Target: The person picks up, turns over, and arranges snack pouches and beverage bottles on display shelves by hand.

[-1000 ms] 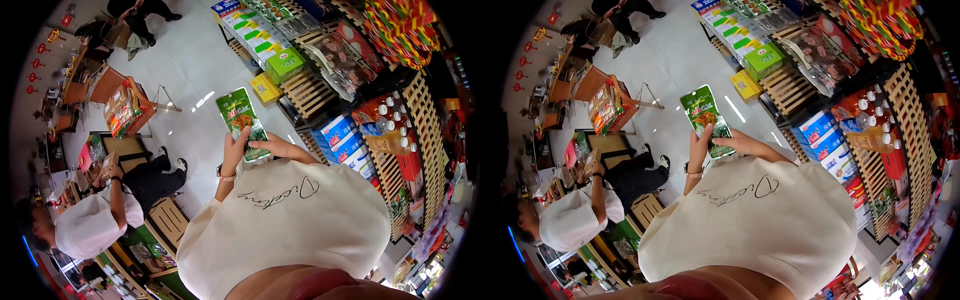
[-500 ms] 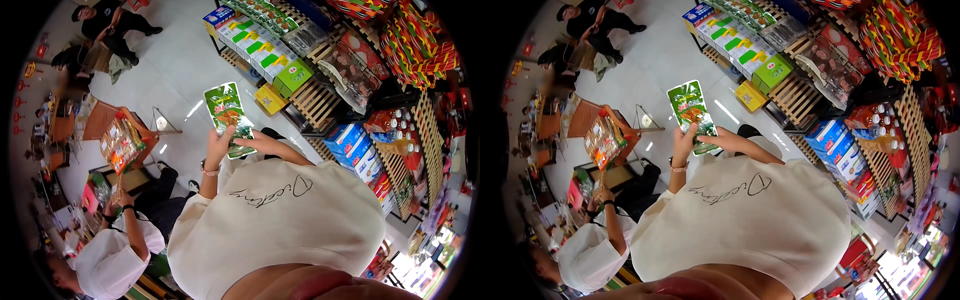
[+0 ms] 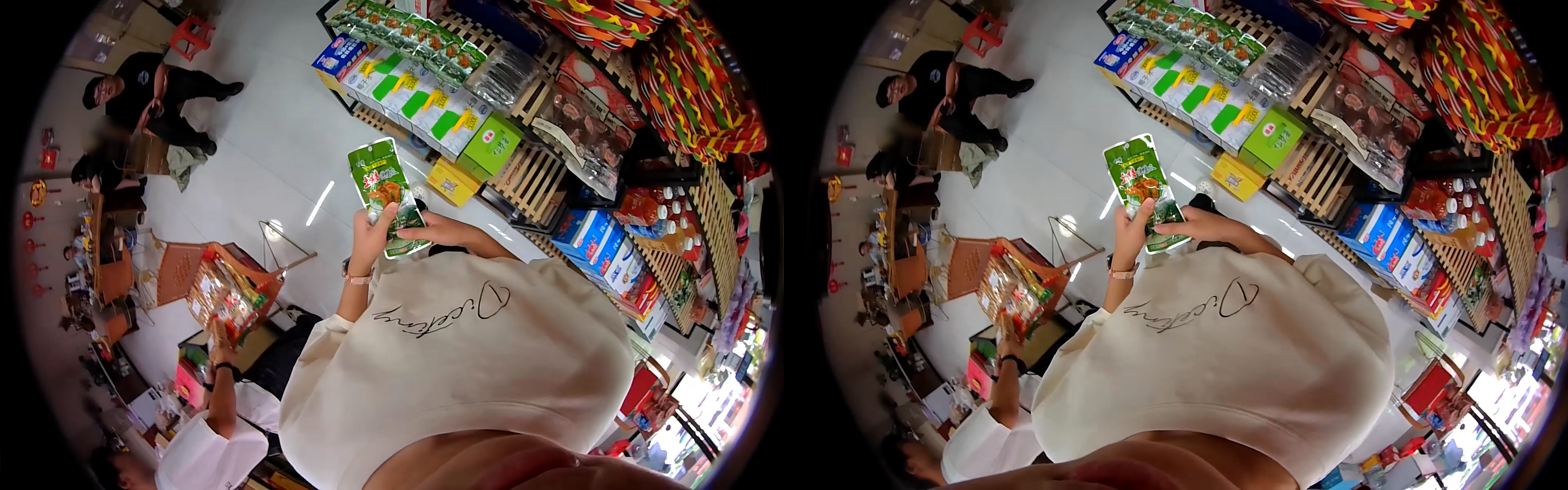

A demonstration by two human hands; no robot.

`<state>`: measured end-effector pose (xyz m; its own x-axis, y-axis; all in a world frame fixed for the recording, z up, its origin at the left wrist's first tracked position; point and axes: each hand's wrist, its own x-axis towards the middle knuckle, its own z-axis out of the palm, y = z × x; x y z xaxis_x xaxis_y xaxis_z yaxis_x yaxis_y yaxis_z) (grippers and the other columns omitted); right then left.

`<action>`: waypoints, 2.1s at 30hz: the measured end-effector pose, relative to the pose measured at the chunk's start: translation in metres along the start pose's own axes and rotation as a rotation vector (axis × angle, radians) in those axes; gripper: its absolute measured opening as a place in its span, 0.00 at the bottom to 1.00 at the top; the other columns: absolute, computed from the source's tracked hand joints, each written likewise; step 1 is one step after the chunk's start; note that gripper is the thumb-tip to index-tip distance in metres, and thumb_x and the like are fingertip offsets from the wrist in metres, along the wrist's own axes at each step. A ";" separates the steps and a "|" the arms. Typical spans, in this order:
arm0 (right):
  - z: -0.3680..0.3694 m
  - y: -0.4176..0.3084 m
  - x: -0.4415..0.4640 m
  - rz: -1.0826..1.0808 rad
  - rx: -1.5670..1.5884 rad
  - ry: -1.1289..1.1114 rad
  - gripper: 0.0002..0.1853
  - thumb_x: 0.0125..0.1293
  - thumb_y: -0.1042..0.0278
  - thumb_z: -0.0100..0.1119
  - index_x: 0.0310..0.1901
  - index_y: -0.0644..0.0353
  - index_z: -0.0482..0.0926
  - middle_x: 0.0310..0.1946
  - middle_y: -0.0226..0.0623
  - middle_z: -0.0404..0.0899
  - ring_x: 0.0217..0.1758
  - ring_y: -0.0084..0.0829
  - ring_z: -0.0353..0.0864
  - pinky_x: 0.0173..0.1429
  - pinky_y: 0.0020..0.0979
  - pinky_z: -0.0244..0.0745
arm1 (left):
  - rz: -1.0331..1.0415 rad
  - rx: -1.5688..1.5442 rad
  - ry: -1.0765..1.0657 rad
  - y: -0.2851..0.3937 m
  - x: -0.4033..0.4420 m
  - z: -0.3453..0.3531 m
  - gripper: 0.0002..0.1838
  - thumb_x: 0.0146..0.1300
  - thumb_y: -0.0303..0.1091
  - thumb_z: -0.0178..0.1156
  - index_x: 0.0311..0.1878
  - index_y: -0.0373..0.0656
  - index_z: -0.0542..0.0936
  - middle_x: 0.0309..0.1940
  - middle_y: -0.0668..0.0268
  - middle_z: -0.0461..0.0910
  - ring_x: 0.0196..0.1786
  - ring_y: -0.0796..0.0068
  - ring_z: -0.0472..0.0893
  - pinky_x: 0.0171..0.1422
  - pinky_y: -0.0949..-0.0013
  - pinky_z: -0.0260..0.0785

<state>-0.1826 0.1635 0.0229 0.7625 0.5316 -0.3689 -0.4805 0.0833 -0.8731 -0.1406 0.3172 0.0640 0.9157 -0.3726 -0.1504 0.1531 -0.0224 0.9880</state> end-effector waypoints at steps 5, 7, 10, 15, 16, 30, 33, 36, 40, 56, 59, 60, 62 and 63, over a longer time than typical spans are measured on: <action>-0.038 -0.061 0.036 0.020 -0.037 0.068 0.19 0.59 0.49 0.53 0.39 0.58 0.76 0.29 0.25 0.73 0.32 0.16 0.67 0.35 0.21 0.64 | 0.000 0.160 -0.083 0.007 0.084 -0.024 0.13 0.59 0.37 0.55 0.32 0.34 0.77 0.23 0.72 0.75 0.26 0.88 0.68 0.27 0.78 0.62; -0.054 -0.059 0.054 -0.071 -0.058 0.186 0.18 0.59 0.50 0.52 0.38 0.58 0.76 0.28 0.25 0.73 0.31 0.16 0.67 0.34 0.21 0.64 | 0.024 0.113 -0.091 0.010 0.116 -0.022 0.13 0.60 0.37 0.54 0.33 0.34 0.76 0.23 0.72 0.75 0.26 0.87 0.68 0.28 0.78 0.62; -0.078 -0.069 0.075 -0.120 -0.036 0.242 0.19 0.59 0.50 0.52 0.39 0.59 0.75 0.28 0.27 0.74 0.31 0.18 0.68 0.33 0.23 0.65 | -0.090 0.207 -0.291 0.010 0.163 -0.035 0.12 0.60 0.37 0.55 0.36 0.35 0.76 0.26 0.72 0.75 0.28 0.88 0.68 0.30 0.80 0.62; -0.111 -0.071 0.094 -0.087 -0.132 0.455 0.22 0.59 0.46 0.51 0.39 0.59 0.76 0.26 0.30 0.76 0.26 0.19 0.70 0.29 0.25 0.68 | -0.148 0.128 -0.457 -0.002 0.194 -0.037 0.11 0.60 0.28 0.53 0.45 0.36 0.71 0.31 0.72 0.74 0.30 0.90 0.68 0.32 0.83 0.60; -0.119 -0.065 0.098 -0.051 -0.163 0.471 0.21 0.59 0.46 0.52 0.39 0.59 0.76 0.26 0.30 0.75 0.25 0.19 0.70 0.28 0.25 0.67 | -0.182 0.105 -0.488 -0.002 0.197 -0.036 0.12 0.60 0.27 0.52 0.47 0.36 0.70 0.32 0.72 0.74 0.31 0.90 0.67 0.32 0.83 0.60; -0.253 -0.013 0.153 -0.091 0.103 1.247 0.23 0.56 0.44 0.53 0.32 0.61 0.75 0.17 0.28 0.71 0.21 0.19 0.69 0.25 0.22 0.64 | -0.076 0.324 -0.833 -0.099 0.402 0.048 0.17 0.59 0.26 0.52 0.52 0.38 0.66 0.32 0.71 0.72 0.32 0.84 0.67 0.35 0.79 0.60; -0.280 -0.011 0.154 0.065 0.628 1.355 0.28 0.57 0.38 0.47 0.45 0.56 0.69 0.32 0.33 0.72 0.32 0.25 0.70 0.37 0.26 0.66 | -0.013 0.358 -0.879 -0.109 0.440 0.076 0.20 0.58 0.27 0.52 0.54 0.37 0.65 0.36 0.64 0.74 0.35 0.77 0.71 0.39 0.75 0.63; -0.305 0.022 0.155 -0.037 1.095 1.377 0.35 0.53 0.33 0.47 0.54 0.52 0.63 0.45 0.35 0.69 0.46 0.33 0.68 0.50 0.35 0.64 | -0.084 0.453 -0.901 -0.131 0.478 0.102 0.26 0.58 0.30 0.52 0.59 0.36 0.59 0.51 0.54 0.69 0.50 0.63 0.71 0.52 0.67 0.62; -0.330 0.035 0.145 -0.194 1.252 1.438 0.35 0.53 0.34 0.48 0.54 0.53 0.63 0.46 0.33 0.69 0.49 0.32 0.69 0.54 0.34 0.63 | -0.121 0.609 -0.950 -0.140 0.503 0.129 0.29 0.58 0.31 0.52 0.61 0.36 0.56 0.56 0.52 0.65 0.57 0.58 0.66 0.58 0.64 0.58; -0.352 0.047 0.145 -0.799 1.323 1.926 0.11 0.65 0.61 0.44 0.38 0.61 0.63 0.29 0.35 0.68 0.30 0.34 0.75 0.36 0.31 0.78 | -0.184 0.912 -1.191 -0.117 0.496 0.166 0.38 0.57 0.35 0.53 0.63 0.32 0.44 0.62 0.44 0.52 0.64 0.53 0.56 0.64 0.63 0.51; -0.350 0.046 0.141 -0.893 1.357 1.967 0.12 0.65 0.61 0.44 0.41 0.62 0.63 0.33 0.37 0.70 0.34 0.35 0.75 0.41 0.35 0.77 | -0.137 0.913 -1.209 -0.118 0.495 0.166 0.37 0.57 0.35 0.53 0.63 0.32 0.45 0.60 0.42 0.54 0.62 0.50 0.59 0.61 0.60 0.55; -0.350 0.047 0.138 -0.928 1.366 1.976 0.13 0.65 0.61 0.44 0.43 0.62 0.63 0.34 0.37 0.70 0.35 0.36 0.75 0.43 0.36 0.77 | -0.085 0.915 -1.208 -0.123 0.496 0.167 0.36 0.56 0.35 0.53 0.62 0.31 0.47 0.58 0.40 0.57 0.60 0.48 0.62 0.59 0.58 0.58; -0.349 0.052 0.133 -1.001 1.374 1.978 0.14 0.66 0.62 0.42 0.46 0.64 0.62 0.38 0.39 0.70 0.41 0.38 0.73 0.50 0.40 0.74 | -0.001 0.932 -1.210 -0.132 0.499 0.167 0.37 0.55 0.35 0.55 0.62 0.32 0.48 0.54 0.42 0.63 0.54 0.51 0.69 0.54 0.59 0.63; -0.348 0.055 0.132 -1.036 1.360 1.990 0.14 0.66 0.62 0.42 0.46 0.64 0.62 0.39 0.39 0.70 0.42 0.38 0.73 0.50 0.40 0.73 | 0.037 0.941 -1.209 -0.137 0.500 0.166 0.37 0.54 0.35 0.56 0.62 0.32 0.49 0.52 0.43 0.67 0.51 0.52 0.72 0.51 0.60 0.66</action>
<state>0.0424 -0.0551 -0.1847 -0.2099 -0.7891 -0.5773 0.7414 0.2564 -0.6201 0.2344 -0.0204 -0.1404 0.0011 -0.8841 -0.4672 -0.5720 -0.3838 0.7249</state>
